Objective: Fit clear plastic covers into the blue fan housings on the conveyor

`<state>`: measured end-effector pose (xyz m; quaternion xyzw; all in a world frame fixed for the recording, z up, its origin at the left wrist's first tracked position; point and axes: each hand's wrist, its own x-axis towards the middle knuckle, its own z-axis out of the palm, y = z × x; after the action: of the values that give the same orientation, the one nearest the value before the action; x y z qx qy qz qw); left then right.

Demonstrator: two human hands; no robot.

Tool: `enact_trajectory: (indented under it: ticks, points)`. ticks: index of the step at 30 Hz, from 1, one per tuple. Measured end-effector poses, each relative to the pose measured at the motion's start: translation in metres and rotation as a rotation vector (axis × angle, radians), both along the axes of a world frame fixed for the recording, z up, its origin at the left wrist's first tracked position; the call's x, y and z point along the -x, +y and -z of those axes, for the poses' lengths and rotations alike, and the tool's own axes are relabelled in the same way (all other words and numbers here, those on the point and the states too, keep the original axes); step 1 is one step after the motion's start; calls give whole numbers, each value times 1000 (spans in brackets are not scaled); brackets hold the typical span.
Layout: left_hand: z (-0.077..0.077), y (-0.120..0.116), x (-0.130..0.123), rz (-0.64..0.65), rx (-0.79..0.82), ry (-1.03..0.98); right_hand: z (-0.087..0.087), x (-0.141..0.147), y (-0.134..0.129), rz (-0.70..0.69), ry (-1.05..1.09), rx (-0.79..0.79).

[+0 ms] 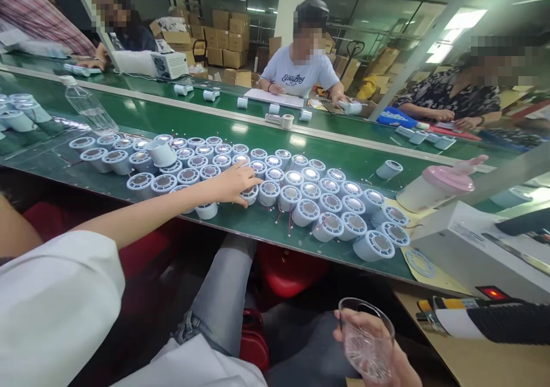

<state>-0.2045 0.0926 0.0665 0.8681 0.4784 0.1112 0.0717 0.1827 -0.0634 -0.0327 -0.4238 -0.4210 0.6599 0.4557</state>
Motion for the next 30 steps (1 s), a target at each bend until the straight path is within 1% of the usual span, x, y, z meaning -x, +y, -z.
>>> enact_trajectory:
  ticks: [2,3,4,6,7,8,9,10,11,12,14,15,16,17,18,21,23,25,28,30]
  points:
    - [-4,-22,-8,-106,6,-140,-3,10,-2,-65,-98,-136]
    - [-3,-36,-14,-158,60,-262,-5,17,-4,-86,-196,-236]
    - [0,-50,-22,-193,170,-412,-8,25,-5,-96,-323,-359]
    - [12,-75,-41,-212,563,-745,-17,44,-6,-92,-624,-654]
    - [20,-85,-52,-191,783,-864,-22,53,-4,-79,-766,-806]
    - [27,-93,-62,-157,986,-937,-28,61,-2,-57,-893,-937]
    - [34,-99,-72,-111,1143,-953,-33,68,1,-34,-1004,-1034]
    - [40,-103,-80,-54,1241,-913,-37,73,5,-13,-1100,-1090]
    - [43,-106,-88,12,1268,-842,-40,76,8,-5,-1180,-1109]
    - [43,-107,-95,84,1226,-755,-42,77,12,-12,-1242,-1091]
    - [40,-109,-104,190,997,-581,-44,73,16,-77,-1279,-992]
    - [37,-110,-107,203,860,-507,-44,70,17,-118,-1244,-926]
    - [34,-111,-110,187,737,-450,-43,66,16,-156,-1179,-851]
    - [33,-113,-112,153,644,-414,-43,63,16,-186,-1097,-768]
    - [33,-114,-114,117,583,-397,-43,60,15,-205,-1007,-686]
    - [41,-119,-118,70,509,-482,-45,56,11,-201,-781,-502]
    - [51,-120,-118,65,509,-573,-46,57,10,-168,-679,-438]
    - [60,-120,-118,61,504,-621,-47,58,9,-124,-590,-369]
    - [71,-120,-118,88,484,-608,-46,57,10,-34,-483,-266]
    - [74,-121,-119,127,522,-629,-43,55,12,18,-430,-208]
